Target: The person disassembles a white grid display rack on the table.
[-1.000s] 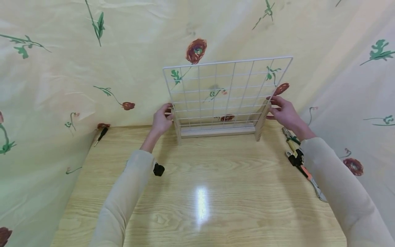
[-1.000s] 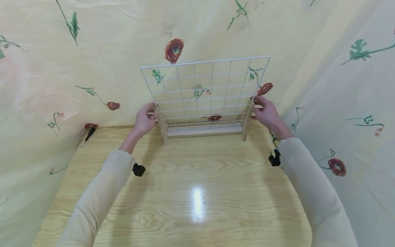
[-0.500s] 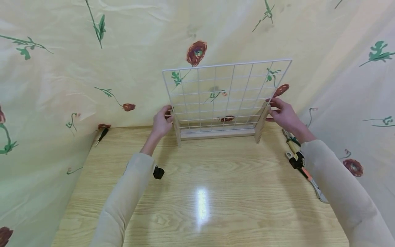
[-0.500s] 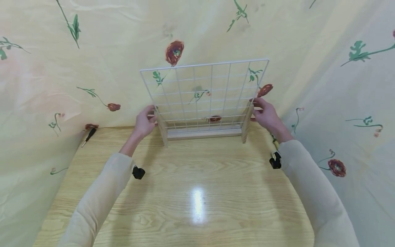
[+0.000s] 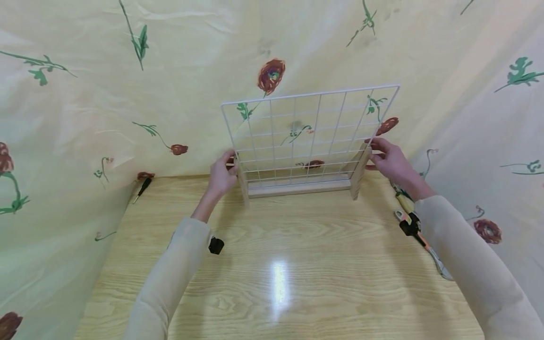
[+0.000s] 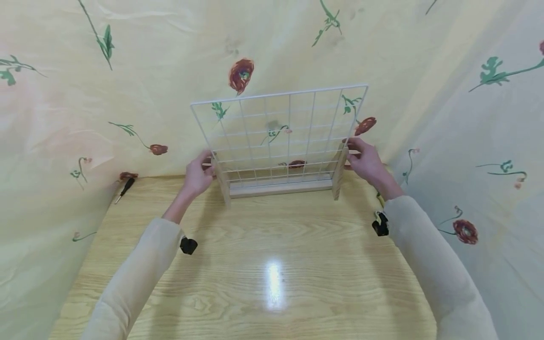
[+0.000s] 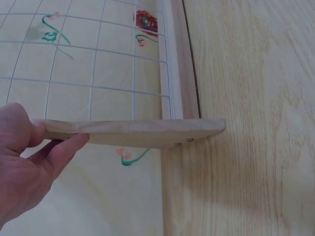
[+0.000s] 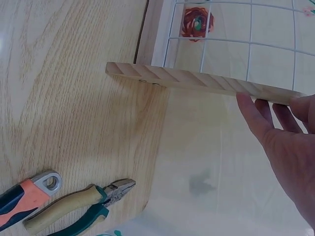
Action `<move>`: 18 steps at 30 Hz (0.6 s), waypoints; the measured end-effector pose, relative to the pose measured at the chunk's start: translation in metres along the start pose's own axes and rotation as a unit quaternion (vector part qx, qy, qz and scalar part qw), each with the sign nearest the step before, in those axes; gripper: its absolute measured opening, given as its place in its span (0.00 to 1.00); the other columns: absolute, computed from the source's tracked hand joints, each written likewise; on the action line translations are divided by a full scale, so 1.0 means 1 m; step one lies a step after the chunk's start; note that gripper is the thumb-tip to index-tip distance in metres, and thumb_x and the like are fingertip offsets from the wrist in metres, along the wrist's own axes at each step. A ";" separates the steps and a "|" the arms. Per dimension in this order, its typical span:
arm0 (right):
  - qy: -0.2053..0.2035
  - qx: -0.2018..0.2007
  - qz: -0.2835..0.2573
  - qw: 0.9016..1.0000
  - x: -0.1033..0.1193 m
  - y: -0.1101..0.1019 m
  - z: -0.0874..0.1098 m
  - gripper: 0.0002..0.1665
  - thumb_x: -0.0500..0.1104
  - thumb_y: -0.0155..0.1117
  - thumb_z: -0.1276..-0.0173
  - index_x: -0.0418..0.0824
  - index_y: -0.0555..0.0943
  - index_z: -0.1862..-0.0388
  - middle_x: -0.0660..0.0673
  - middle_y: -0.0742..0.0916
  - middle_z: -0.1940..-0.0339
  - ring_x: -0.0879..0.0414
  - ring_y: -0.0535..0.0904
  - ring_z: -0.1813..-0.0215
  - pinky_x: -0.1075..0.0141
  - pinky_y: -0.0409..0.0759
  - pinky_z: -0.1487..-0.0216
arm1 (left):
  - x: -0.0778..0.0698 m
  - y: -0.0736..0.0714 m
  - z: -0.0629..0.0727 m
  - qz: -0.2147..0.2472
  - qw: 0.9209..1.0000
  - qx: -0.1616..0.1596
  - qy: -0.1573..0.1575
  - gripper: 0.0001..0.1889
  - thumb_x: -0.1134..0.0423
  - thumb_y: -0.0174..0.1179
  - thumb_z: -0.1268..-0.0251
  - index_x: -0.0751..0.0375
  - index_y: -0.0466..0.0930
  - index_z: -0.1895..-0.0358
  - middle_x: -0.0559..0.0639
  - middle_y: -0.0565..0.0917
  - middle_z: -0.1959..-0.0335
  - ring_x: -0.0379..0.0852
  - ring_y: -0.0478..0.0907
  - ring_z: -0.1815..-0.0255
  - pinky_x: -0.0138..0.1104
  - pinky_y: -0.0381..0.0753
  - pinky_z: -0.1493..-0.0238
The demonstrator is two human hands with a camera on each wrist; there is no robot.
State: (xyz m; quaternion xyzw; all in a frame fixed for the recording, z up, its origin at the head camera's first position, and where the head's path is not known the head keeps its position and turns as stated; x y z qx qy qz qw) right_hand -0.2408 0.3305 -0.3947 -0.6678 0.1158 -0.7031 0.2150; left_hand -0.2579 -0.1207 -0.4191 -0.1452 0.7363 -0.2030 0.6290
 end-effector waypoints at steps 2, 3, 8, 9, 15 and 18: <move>-0.005 0.001 0.002 1.000 0.001 0.001 0.002 0.31 0.29 0.43 0.21 0.32 0.54 0.22 0.27 0.64 0.27 0.32 0.67 0.33 0.55 0.82 0.44 | 0.001 0.000 0.002 0.003 1.000 -0.001 0.002 0.26 0.86 0.50 0.38 0.71 0.71 0.35 0.70 0.79 0.48 0.64 0.80 0.50 0.46 0.87 0.50; -0.006 0.001 0.000 1.000 0.001 0.001 0.003 0.31 0.29 0.43 0.21 0.31 0.55 0.22 0.27 0.64 0.28 0.32 0.67 0.33 0.55 0.82 0.45 | 0.001 0.000 0.004 0.002 1.000 0.000 0.004 0.27 0.86 0.50 0.38 0.72 0.71 0.35 0.69 0.79 0.48 0.64 0.80 0.50 0.46 0.87 0.50; -0.003 0.002 -0.001 1.000 0.002 0.004 0.005 0.30 0.28 0.43 0.21 0.31 0.55 0.23 0.27 0.64 0.27 0.32 0.66 0.32 0.55 0.83 0.45 | 0.003 -0.002 0.010 0.000 1.000 0.003 0.003 0.28 0.87 0.50 0.39 0.73 0.70 0.34 0.69 0.78 0.46 0.63 0.80 0.50 0.46 0.88 0.52; -0.002 0.002 -0.001 1.000 0.002 0.004 0.006 0.30 0.28 0.43 0.21 0.31 0.55 0.22 0.26 0.64 0.27 0.32 0.66 0.32 0.55 0.82 0.44 | 0.003 -0.003 0.011 0.001 1.000 0.003 0.003 0.28 0.87 0.50 0.39 0.73 0.69 0.33 0.69 0.78 0.45 0.63 0.80 0.49 0.45 0.88 0.52; -0.006 -0.001 -0.002 1.000 0.001 0.007 0.007 0.30 0.26 0.43 0.22 0.30 0.56 0.24 0.25 0.65 0.28 0.32 0.67 0.33 0.53 0.82 0.44 | 0.001 -0.006 0.018 0.003 1.000 0.003 0.001 0.28 0.86 0.51 0.38 0.72 0.69 0.33 0.69 0.78 0.44 0.64 0.80 0.48 0.46 0.88 0.51; -0.008 0.000 -0.007 1.000 0.000 0.009 0.008 0.30 0.26 0.42 0.23 0.29 0.56 0.24 0.25 0.65 0.29 0.32 0.67 0.33 0.55 0.83 0.45 | 0.001 -0.007 0.022 0.000 1.000 0.003 -0.005 0.27 0.85 0.51 0.36 0.71 0.68 0.32 0.69 0.77 0.43 0.64 0.79 0.47 0.46 0.87 0.51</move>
Point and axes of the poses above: each hand's wrist, its own z-axis away from the middle knuckle, its own y-axis out of the palm, x = y × z, the point moved 1 cm from there along -z, towards the middle knuckle
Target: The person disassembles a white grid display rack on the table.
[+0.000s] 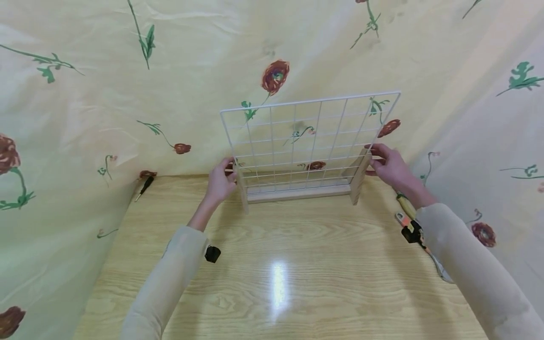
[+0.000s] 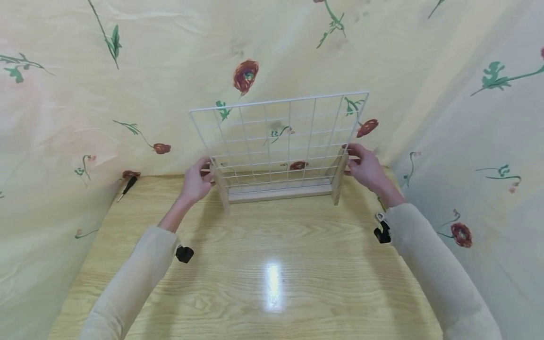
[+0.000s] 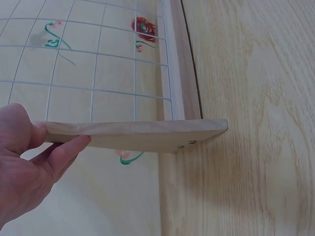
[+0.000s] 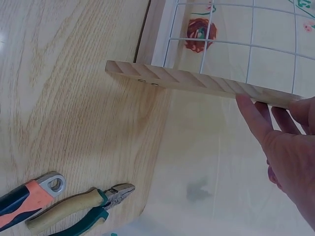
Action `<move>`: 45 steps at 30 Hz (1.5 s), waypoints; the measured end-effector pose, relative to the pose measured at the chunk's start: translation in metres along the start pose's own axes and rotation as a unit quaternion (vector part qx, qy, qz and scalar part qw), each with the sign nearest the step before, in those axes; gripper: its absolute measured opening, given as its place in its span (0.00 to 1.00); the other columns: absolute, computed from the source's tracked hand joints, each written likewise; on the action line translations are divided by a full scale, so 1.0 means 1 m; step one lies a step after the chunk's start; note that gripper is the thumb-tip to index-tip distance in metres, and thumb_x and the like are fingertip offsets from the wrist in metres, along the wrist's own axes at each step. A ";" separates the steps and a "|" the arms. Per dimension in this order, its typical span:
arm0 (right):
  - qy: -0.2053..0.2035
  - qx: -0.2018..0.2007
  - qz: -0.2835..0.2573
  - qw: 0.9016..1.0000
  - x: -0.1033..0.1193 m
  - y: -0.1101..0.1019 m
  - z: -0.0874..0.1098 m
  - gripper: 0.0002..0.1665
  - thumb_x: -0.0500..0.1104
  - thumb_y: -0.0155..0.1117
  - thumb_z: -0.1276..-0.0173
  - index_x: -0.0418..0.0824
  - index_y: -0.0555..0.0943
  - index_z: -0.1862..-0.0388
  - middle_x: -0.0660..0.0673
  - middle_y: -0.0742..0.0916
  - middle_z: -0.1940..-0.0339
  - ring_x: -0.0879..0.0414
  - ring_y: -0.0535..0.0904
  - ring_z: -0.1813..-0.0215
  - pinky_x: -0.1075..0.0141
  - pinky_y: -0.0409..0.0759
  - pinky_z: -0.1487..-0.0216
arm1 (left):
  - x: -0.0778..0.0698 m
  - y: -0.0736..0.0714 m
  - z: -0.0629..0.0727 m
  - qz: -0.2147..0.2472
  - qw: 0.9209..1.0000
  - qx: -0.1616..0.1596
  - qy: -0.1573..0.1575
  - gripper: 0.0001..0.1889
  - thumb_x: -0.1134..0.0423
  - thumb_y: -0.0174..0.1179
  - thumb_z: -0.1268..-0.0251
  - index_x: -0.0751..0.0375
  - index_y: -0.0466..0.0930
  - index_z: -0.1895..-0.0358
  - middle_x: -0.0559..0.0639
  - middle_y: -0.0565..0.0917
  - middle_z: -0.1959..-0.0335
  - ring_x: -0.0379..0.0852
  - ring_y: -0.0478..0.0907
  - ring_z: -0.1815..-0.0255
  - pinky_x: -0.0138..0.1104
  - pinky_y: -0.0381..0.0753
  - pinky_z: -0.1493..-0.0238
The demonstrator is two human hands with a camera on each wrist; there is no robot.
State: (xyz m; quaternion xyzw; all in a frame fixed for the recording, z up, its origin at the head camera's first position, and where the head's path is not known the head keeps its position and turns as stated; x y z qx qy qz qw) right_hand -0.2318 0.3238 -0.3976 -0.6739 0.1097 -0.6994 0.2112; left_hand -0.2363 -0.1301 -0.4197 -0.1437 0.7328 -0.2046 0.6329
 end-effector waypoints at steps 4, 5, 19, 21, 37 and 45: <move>-0.008 -0.005 -0.002 1.000 -0.001 0.001 0.000 0.29 0.25 0.41 0.24 0.28 0.57 0.25 0.25 0.66 0.30 0.33 0.68 0.34 0.57 0.85 0.47 | 0.000 -0.002 0.002 -0.005 1.000 -0.005 0.009 0.27 0.85 0.51 0.36 0.72 0.69 0.33 0.69 0.78 0.44 0.64 0.80 0.48 0.46 0.88 0.52; -0.013 -0.007 0.000 1.000 -0.001 0.002 0.001 0.29 0.25 0.41 0.24 0.28 0.57 0.25 0.25 0.67 0.30 0.32 0.68 0.34 0.57 0.85 0.47 | 0.000 -0.002 0.003 -0.003 1.000 -0.007 0.013 0.27 0.86 0.50 0.37 0.73 0.69 0.34 0.70 0.78 0.45 0.64 0.80 0.48 0.47 0.88 0.52; -0.046 -0.016 0.032 0.998 0.002 0.013 0.016 0.27 0.24 0.41 0.24 0.25 0.60 0.27 0.22 0.69 0.34 0.28 0.70 0.37 0.57 0.86 0.51 | 0.001 -0.007 0.026 -0.013 1.000 -0.003 0.017 0.25 0.86 0.50 0.37 0.73 0.70 0.35 0.70 0.78 0.44 0.65 0.79 0.46 0.44 0.89 0.53; -0.048 -0.019 0.037 0.998 0.002 0.015 0.017 0.27 0.24 0.41 0.24 0.25 0.61 0.28 0.22 0.69 0.34 0.28 0.71 0.38 0.57 0.86 0.51 | 0.001 -0.008 0.028 -0.008 1.000 -0.002 0.016 0.25 0.86 0.50 0.37 0.74 0.70 0.35 0.70 0.78 0.44 0.65 0.79 0.46 0.44 0.89 0.54; -0.071 -0.020 0.029 0.997 -0.001 0.021 0.023 0.25 0.24 0.43 0.24 0.23 0.62 0.29 0.21 0.71 0.36 0.29 0.73 0.40 0.60 0.86 0.52 | 0.005 -0.010 0.043 -0.025 0.999 -0.012 0.025 0.24 0.85 0.52 0.35 0.76 0.69 0.35 0.71 0.78 0.44 0.66 0.80 0.48 0.42 0.89 0.56; -0.078 -0.013 0.035 0.996 0.003 0.022 0.027 0.24 0.23 0.43 0.25 0.23 0.63 0.31 0.21 0.72 0.37 0.28 0.73 0.41 0.60 0.86 0.52 | 0.006 -0.012 0.052 -0.030 0.998 -0.020 0.048 0.23 0.86 0.53 0.37 0.77 0.70 0.37 0.72 0.79 0.47 0.66 0.81 0.50 0.40 0.90 0.58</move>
Point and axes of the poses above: each hand's wrist, its own z-axis away from the middle knuckle, its own y-axis out of the palm, x = y × z, the point moved 1 cm from there along -z, towards the middle knuckle
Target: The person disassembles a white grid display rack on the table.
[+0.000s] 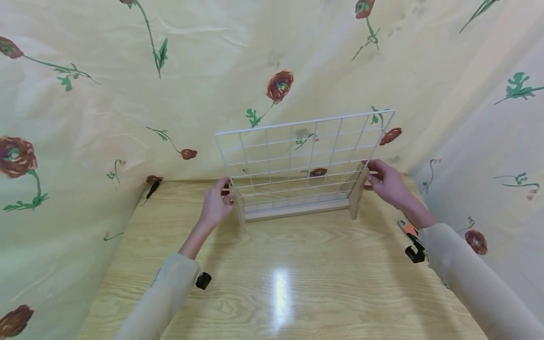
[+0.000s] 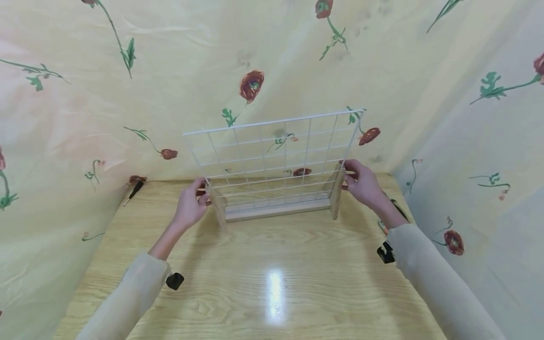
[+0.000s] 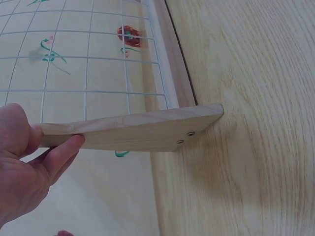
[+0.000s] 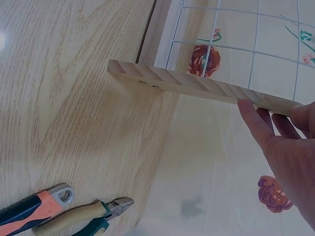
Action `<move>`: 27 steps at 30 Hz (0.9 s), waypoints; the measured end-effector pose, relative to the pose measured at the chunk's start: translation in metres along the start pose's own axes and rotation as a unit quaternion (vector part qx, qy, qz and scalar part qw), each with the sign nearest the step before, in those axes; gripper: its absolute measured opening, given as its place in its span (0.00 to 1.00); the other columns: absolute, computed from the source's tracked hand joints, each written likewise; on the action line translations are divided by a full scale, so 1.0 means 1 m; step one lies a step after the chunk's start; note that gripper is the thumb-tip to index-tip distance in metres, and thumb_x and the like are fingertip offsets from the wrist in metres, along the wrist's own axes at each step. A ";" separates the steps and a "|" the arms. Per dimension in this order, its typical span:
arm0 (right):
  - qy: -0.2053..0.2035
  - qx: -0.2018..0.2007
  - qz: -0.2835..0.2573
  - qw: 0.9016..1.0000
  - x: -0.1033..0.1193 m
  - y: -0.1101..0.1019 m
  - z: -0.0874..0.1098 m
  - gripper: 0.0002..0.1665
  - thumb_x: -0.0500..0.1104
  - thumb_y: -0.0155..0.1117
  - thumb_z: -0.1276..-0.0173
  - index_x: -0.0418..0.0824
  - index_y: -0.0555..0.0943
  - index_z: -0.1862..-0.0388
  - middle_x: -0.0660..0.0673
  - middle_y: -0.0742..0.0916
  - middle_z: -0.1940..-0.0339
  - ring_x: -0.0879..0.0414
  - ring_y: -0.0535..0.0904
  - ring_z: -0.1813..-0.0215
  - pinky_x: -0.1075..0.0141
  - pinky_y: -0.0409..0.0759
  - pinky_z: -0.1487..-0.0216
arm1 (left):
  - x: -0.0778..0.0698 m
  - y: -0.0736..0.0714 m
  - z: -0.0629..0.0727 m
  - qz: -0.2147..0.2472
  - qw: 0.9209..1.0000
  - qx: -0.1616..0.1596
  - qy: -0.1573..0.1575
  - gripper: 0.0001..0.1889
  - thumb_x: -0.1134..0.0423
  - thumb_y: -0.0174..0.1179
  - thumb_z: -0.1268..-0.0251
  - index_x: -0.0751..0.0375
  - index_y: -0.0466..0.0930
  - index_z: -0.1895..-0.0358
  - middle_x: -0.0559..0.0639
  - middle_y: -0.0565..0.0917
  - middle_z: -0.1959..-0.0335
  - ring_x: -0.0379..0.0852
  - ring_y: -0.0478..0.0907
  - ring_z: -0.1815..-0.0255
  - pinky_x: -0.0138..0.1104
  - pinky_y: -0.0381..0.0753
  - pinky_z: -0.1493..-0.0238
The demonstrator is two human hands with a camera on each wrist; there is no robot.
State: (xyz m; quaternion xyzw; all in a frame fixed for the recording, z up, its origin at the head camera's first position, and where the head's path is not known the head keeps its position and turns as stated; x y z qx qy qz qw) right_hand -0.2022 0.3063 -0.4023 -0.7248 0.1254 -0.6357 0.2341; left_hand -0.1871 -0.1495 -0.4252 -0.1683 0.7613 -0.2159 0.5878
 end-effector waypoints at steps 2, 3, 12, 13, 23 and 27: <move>-0.004 0.003 -0.006 1.000 0.002 0.000 0.001 0.24 0.23 0.43 0.25 0.22 0.63 0.31 0.21 0.71 0.37 0.28 0.72 0.40 0.58 0.86 0.52 | 0.000 0.000 0.002 -0.004 1.000 -0.003 0.006 0.23 0.86 0.53 0.37 0.77 0.71 0.38 0.71 0.79 0.48 0.66 0.81 0.51 0.40 0.90 0.59; -0.005 0.004 -0.009 1.000 0.002 0.001 0.001 0.24 0.23 0.43 0.25 0.22 0.62 0.32 0.20 0.71 0.37 0.27 0.72 0.40 0.57 0.85 0.51 | 0.000 0.000 0.003 -0.005 1.000 -0.005 0.008 0.23 0.86 0.53 0.37 0.77 0.71 0.38 0.71 0.79 0.48 0.66 0.81 0.51 0.40 0.90 0.59; -0.005 0.006 -0.019 1.000 0.003 0.005 0.003 0.25 0.22 0.41 0.25 0.22 0.62 0.30 0.20 0.70 0.36 0.28 0.72 0.40 0.55 0.85 0.50 | -0.002 -0.002 0.013 -0.007 1.000 -0.020 0.020 0.23 0.88 0.54 0.40 0.73 0.74 0.40 0.69 0.81 0.51 0.64 0.82 0.53 0.41 0.90 0.61; -0.005 0.005 -0.019 1.000 0.003 0.005 0.004 0.25 0.22 0.41 0.25 0.22 0.62 0.30 0.20 0.70 0.36 0.28 0.72 0.40 0.56 0.85 0.50 | -0.003 -0.002 0.014 -0.006 0.999 -0.022 0.023 0.24 0.88 0.53 0.40 0.73 0.74 0.40 0.69 0.80 0.52 0.65 0.82 0.53 0.41 0.90 0.61; -0.005 0.010 -0.017 1.000 0.007 0.008 0.008 0.25 0.22 0.42 0.26 0.23 0.63 0.31 0.20 0.71 0.36 0.26 0.72 0.40 0.54 0.85 0.50 | -0.004 -0.004 0.024 -0.021 0.999 -0.031 0.028 0.26 0.88 0.54 0.43 0.73 0.74 0.40 0.69 0.81 0.52 0.64 0.83 0.56 0.44 0.90 0.61; -0.012 0.013 -0.012 1.000 0.005 0.009 0.009 0.24 0.23 0.42 0.24 0.23 0.63 0.31 0.21 0.71 0.37 0.26 0.72 0.40 0.55 0.86 0.51 | -0.005 -0.006 0.028 -0.020 0.999 -0.032 0.026 0.25 0.88 0.54 0.42 0.74 0.74 0.40 0.68 0.81 0.51 0.65 0.83 0.55 0.43 0.90 0.61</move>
Point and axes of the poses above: each hand's wrist, its own z-axis away from the middle knuckle, its own y-axis out of the palm, x = y × z, the point moved 1 cm from there along -z, towards the middle knuckle
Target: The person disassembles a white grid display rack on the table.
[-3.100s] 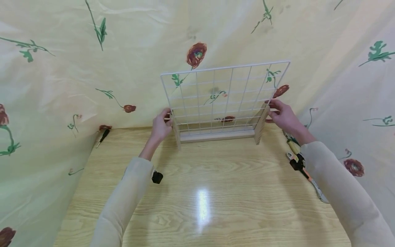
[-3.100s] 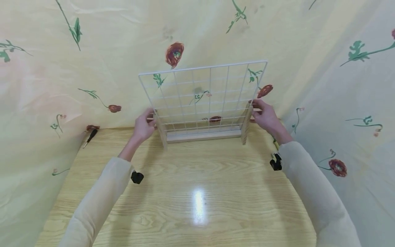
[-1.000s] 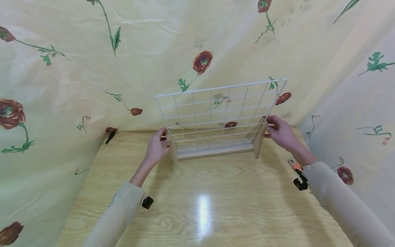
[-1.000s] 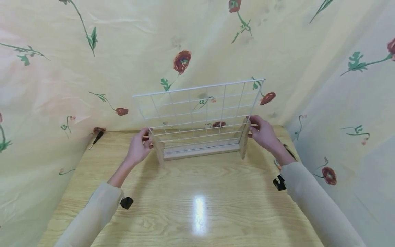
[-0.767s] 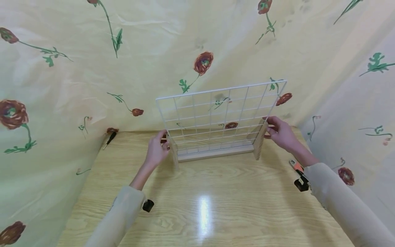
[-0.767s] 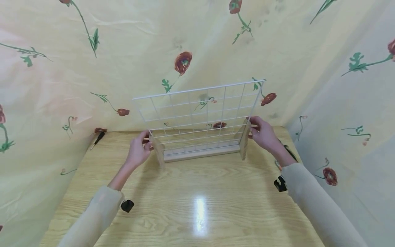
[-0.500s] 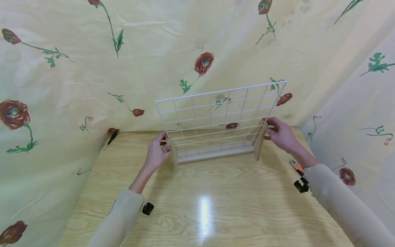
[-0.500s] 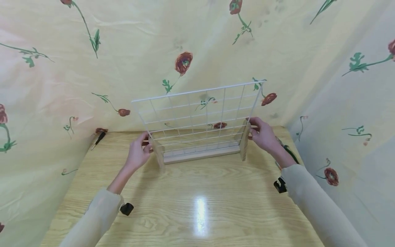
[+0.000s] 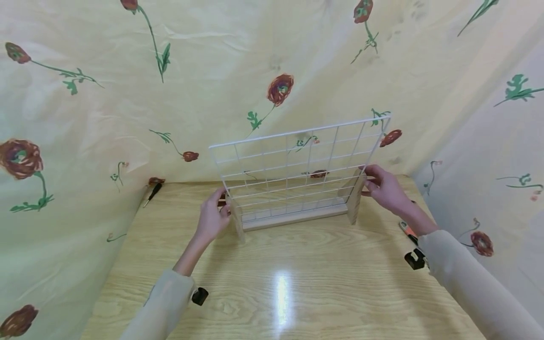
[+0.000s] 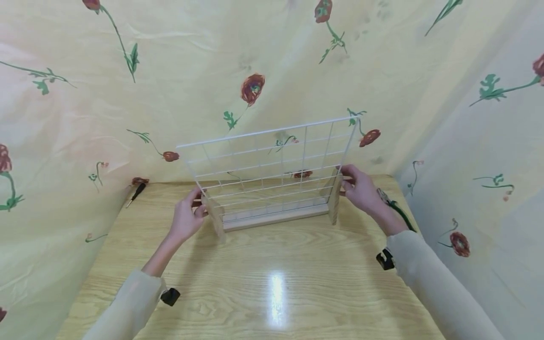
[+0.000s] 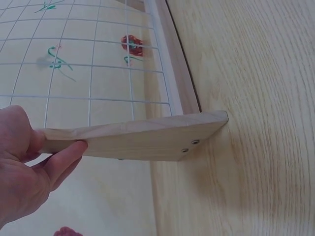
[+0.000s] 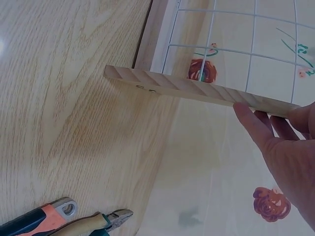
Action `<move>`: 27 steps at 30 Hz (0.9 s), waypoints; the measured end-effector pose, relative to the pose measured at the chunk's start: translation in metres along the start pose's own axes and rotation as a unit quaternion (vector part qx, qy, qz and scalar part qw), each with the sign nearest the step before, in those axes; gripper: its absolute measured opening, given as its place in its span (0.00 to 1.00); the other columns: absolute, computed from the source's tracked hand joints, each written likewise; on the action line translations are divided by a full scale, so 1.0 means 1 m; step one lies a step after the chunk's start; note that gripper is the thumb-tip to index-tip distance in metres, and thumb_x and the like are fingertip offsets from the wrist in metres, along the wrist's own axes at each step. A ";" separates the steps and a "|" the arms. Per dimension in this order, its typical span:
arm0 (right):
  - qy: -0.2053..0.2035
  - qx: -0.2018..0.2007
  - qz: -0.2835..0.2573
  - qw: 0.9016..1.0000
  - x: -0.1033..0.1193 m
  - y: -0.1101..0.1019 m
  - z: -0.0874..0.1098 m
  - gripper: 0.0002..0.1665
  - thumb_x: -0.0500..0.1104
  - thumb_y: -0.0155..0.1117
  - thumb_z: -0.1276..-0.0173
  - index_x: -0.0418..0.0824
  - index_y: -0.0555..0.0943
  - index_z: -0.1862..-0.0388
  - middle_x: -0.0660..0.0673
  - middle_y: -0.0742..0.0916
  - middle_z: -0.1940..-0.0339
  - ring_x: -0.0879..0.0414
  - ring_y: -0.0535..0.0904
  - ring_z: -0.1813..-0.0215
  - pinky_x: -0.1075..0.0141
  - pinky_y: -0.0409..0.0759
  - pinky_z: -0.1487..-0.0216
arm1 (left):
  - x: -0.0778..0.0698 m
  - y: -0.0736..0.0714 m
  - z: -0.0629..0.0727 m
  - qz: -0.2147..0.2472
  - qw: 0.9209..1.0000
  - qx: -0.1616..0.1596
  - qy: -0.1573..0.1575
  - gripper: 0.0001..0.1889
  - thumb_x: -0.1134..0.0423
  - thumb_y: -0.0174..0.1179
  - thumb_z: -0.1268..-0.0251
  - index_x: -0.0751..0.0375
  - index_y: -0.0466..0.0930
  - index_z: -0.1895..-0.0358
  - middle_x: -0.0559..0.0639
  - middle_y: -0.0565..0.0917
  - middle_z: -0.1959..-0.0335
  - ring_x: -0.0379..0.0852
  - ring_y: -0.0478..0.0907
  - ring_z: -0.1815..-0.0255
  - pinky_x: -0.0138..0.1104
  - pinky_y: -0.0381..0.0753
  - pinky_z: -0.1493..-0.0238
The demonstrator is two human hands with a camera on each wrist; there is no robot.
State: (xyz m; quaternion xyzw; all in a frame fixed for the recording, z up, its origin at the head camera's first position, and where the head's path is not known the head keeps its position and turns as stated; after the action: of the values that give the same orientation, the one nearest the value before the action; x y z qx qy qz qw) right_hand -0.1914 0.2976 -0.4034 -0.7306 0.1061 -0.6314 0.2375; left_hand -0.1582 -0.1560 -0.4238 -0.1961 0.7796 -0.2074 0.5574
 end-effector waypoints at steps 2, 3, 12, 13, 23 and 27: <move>-0.002 0.002 -0.001 1.000 0.000 0.001 0.001 0.24 0.24 0.42 0.24 0.23 0.62 0.31 0.21 0.71 0.37 0.26 0.72 0.40 0.55 0.86 0.51 | 0.000 0.000 0.002 0.004 1.000 -0.001 -0.004 0.25 0.88 0.54 0.42 0.74 0.74 0.40 0.68 0.81 0.51 0.65 0.83 0.55 0.42 0.90 0.61; -0.003 0.003 -0.001 1.000 0.000 0.001 0.001 0.24 0.24 0.42 0.24 0.23 0.62 0.31 0.21 0.71 0.37 0.26 0.72 0.40 0.55 0.86 0.51 | 0.001 -0.001 0.003 0.005 1.000 -0.002 -0.005 0.25 0.88 0.54 0.42 0.74 0.74 0.40 0.68 0.81 0.51 0.65 0.83 0.55 0.41 0.90 0.61; -0.002 0.009 -0.007 1.000 0.001 0.005 0.005 0.23 0.24 0.44 0.24 0.24 0.64 0.31 0.23 0.72 0.37 0.29 0.74 0.42 0.59 0.87 0.52 | 0.002 -0.005 0.014 0.007 1.000 -0.015 -0.002 0.24 0.88 0.54 0.44 0.76 0.75 0.42 0.67 0.82 0.53 0.64 0.83 0.56 0.39 0.90 0.62; -0.005 0.010 -0.008 1.000 0.001 0.005 0.005 0.23 0.24 0.44 0.24 0.24 0.64 0.31 0.23 0.73 0.37 0.29 0.74 0.42 0.58 0.87 0.52 | 0.003 -0.005 0.016 0.007 1.000 -0.017 -0.001 0.24 0.88 0.54 0.44 0.76 0.75 0.42 0.67 0.82 0.53 0.64 0.83 0.57 0.39 0.90 0.62; -0.021 0.026 -0.011 0.999 0.003 0.010 0.009 0.23 0.23 0.43 0.25 0.22 0.63 0.32 0.21 0.72 0.38 0.27 0.74 0.42 0.53 0.85 0.50 | 0.002 -0.011 0.028 0.007 1.000 -0.021 0.000 0.24 0.89 0.55 0.45 0.74 0.76 0.43 0.66 0.83 0.54 0.62 0.84 0.57 0.37 0.90 0.64; -0.014 0.028 -0.003 1.000 0.005 0.012 0.010 0.23 0.22 0.44 0.25 0.23 0.64 0.33 0.23 0.72 0.38 0.28 0.74 0.42 0.52 0.85 0.50 | 0.002 -0.013 0.032 0.012 1.000 -0.023 -0.003 0.24 0.89 0.55 0.45 0.73 0.76 0.43 0.66 0.82 0.55 0.62 0.84 0.58 0.38 0.90 0.65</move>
State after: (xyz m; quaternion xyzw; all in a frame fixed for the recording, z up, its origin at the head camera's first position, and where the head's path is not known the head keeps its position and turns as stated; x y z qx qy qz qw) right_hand -0.1795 0.2874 -0.4057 -0.7326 0.0829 -0.6248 0.2570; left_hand -0.1277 -0.1713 -0.4279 -0.1997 0.7851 -0.1822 0.5573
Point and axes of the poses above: each hand's wrist, its own z-axis away from the middle knuckle, its own y-axis out of the palm, x = y × z, the point moved 1 cm from there along -z, towards the middle knuckle
